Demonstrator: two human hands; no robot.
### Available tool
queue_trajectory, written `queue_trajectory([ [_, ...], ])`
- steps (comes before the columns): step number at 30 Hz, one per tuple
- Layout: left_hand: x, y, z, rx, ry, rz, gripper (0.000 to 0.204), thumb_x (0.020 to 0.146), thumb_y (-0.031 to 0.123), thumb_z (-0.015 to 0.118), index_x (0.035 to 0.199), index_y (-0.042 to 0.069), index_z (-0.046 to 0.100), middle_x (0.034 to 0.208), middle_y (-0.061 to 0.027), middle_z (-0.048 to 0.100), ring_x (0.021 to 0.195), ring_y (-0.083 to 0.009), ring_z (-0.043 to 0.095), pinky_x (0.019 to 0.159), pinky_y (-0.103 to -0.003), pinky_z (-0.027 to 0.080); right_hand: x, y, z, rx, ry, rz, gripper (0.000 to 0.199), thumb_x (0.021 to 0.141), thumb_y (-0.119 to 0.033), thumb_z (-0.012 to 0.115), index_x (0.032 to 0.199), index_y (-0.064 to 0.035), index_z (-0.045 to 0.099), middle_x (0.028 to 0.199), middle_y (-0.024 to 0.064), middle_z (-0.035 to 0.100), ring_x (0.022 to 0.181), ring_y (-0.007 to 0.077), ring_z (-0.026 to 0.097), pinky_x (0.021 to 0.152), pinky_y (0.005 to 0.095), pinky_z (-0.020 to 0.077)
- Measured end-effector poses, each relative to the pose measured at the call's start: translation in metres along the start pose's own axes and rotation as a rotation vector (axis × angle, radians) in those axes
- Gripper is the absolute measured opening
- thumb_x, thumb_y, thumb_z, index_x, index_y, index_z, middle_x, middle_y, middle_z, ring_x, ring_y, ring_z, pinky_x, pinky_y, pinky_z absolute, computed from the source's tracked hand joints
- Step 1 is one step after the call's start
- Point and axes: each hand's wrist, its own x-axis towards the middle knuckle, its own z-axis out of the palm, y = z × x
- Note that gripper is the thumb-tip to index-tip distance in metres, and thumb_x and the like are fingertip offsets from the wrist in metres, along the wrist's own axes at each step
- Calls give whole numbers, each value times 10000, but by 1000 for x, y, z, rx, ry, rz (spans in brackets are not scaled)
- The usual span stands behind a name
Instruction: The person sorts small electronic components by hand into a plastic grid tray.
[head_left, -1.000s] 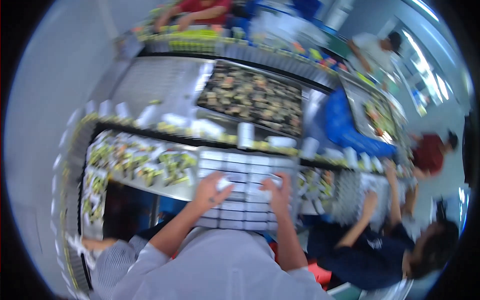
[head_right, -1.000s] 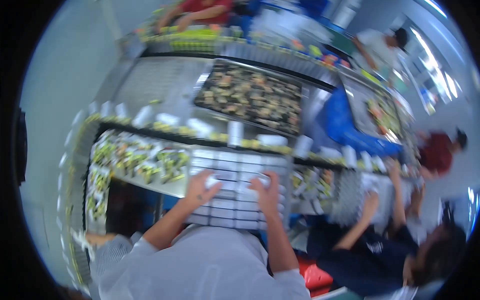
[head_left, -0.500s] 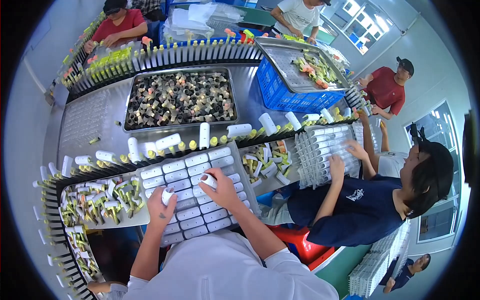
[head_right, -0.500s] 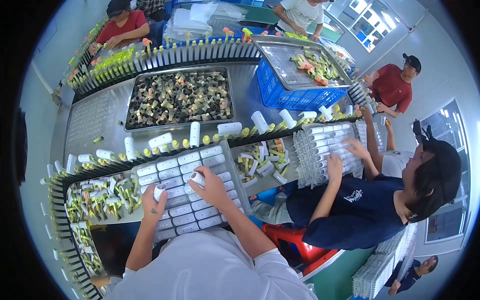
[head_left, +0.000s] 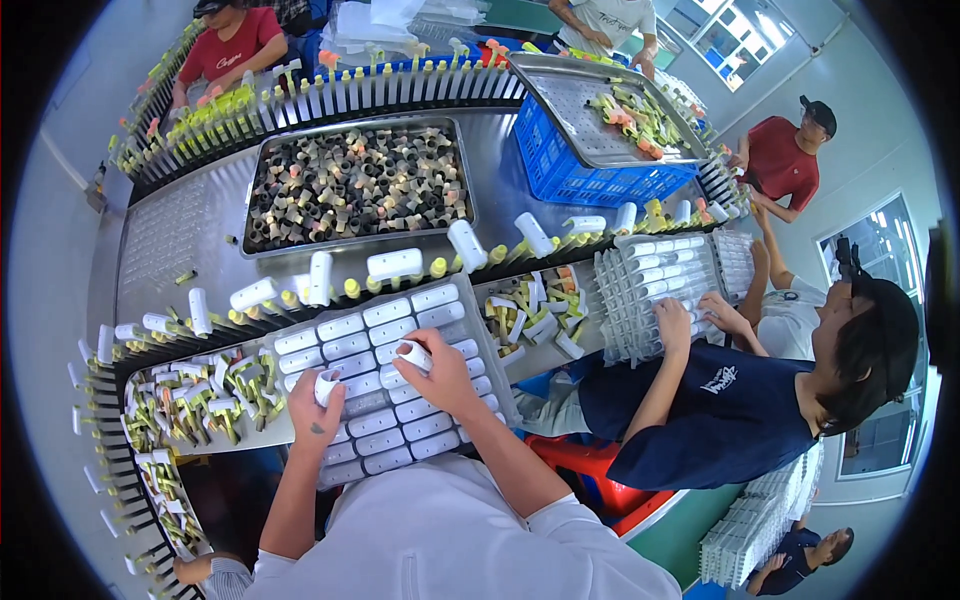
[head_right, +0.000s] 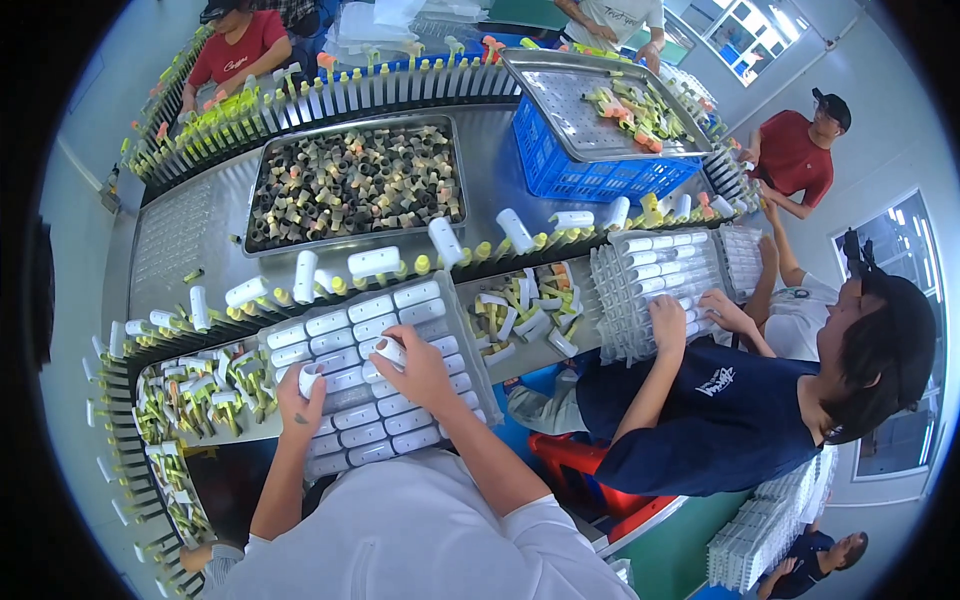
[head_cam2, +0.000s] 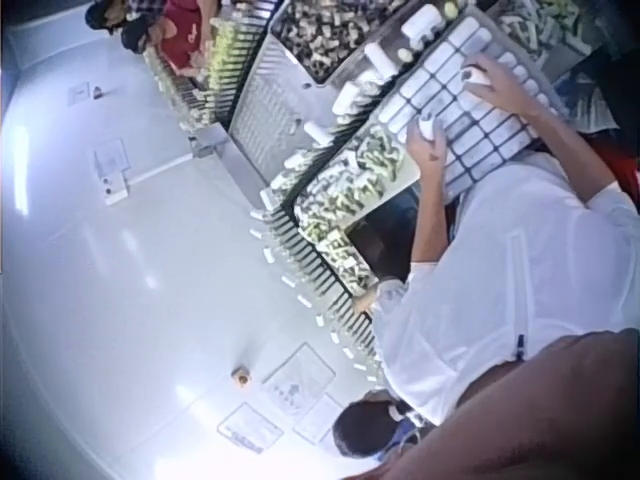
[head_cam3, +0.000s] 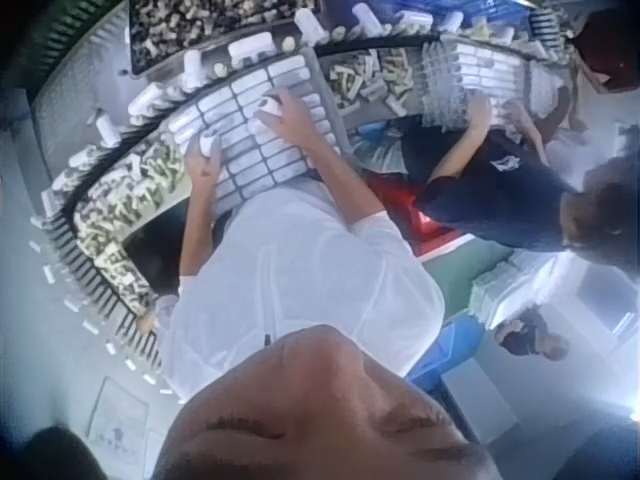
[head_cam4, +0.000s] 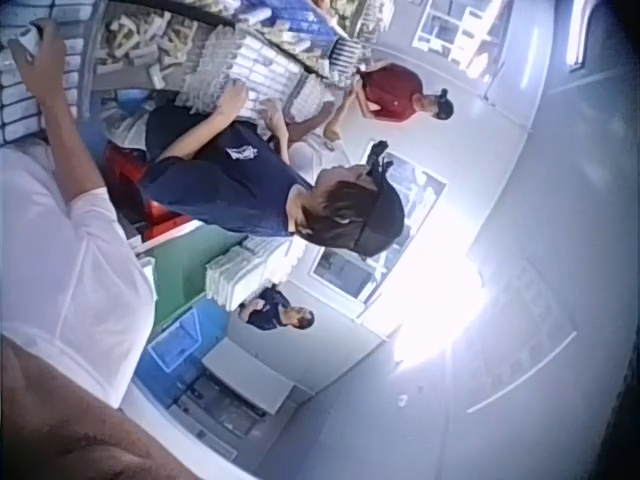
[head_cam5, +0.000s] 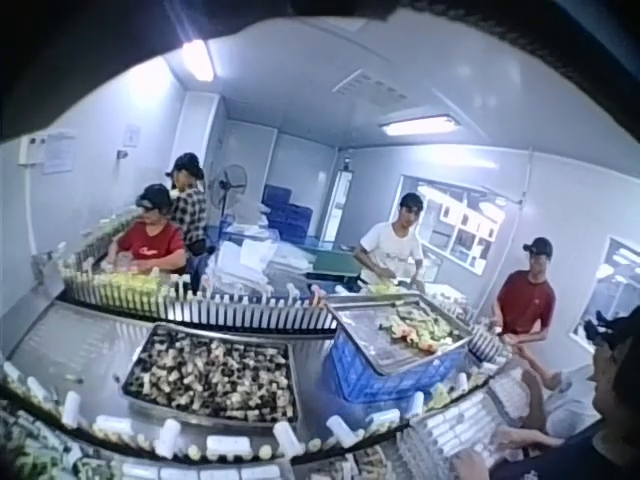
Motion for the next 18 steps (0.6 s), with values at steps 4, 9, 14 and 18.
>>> queue_trajectory([
  [4,4,5,-1,-4,-48,-27,225,798,205,639,877,-4,624,760,-155,590,685,-293,584,629,-347,447,-7,-1,-3,41,70,52,326,809,-121,699,1068,-25,525,941,104,681,844,186,665,751,288,498],
  [9,12,6,2,-22,-54,50,230,808,205,624,870,-16,620,711,-137,550,630,-255,543,598,-339,426,-19,2,-7,195,123,111,328,825,-157,691,1082,-30,531,952,107,681,861,220,667,751,298,497],
  [14,9,-3,-3,-34,-96,-13,212,783,180,655,888,-2,631,779,-152,592,711,-320,601,642,-352,458,14,-10,-86,67,592,-73,147,892,-81,563,1030,-29,563,939,63,653,806,143,623,734,271,485],
  [18,5,-4,-4,-28,-69,7,217,785,179,656,901,-3,628,796,-151,601,724,-321,605,652,-354,464,84,8,-209,303,923,179,244,927,-207,566,964,34,582,835,104,669,710,130,649,585,255,503],
])
